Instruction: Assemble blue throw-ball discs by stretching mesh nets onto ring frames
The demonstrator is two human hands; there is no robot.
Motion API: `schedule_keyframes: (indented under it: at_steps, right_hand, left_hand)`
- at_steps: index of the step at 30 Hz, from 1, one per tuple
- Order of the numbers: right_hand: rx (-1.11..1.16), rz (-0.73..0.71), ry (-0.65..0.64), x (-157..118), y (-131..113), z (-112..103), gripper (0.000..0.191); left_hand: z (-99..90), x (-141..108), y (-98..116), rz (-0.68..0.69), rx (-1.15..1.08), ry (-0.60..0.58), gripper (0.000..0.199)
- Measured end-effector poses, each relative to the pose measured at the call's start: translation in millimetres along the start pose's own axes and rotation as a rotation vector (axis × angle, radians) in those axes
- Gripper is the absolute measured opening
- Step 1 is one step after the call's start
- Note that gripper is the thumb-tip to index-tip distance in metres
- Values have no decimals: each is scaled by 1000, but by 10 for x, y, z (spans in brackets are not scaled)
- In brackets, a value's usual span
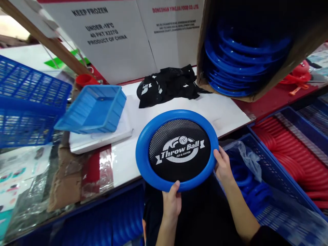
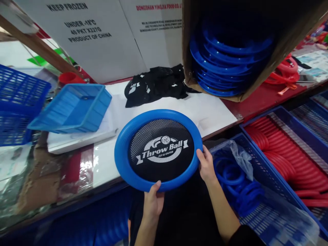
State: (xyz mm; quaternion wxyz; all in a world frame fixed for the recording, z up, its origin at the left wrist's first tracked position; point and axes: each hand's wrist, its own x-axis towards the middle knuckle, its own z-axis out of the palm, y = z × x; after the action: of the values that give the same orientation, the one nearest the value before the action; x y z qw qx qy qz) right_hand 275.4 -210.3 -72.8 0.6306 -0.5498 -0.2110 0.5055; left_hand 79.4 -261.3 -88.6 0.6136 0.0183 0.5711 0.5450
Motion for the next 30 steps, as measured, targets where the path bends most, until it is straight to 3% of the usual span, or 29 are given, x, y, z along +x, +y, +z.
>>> schedule_keyframes:
  at_steps: [9,15,24,30]
  right_hand:
    - [-143,-97,-79,-1,215,-145,44]
    - [-34,-42,-135,-33,206,-79,45]
    - [204,72,2,-76,159,164,57]
    - [235,56,8,-92,185,215,51]
  left_hand:
    - [-153,184,60,8,-10,-9,57]
    - [-216,254,107,-14,16,7,67]
    - [-137,232,144,36,71,57,69]
    - [-284,359,133,-9,97,1,73]
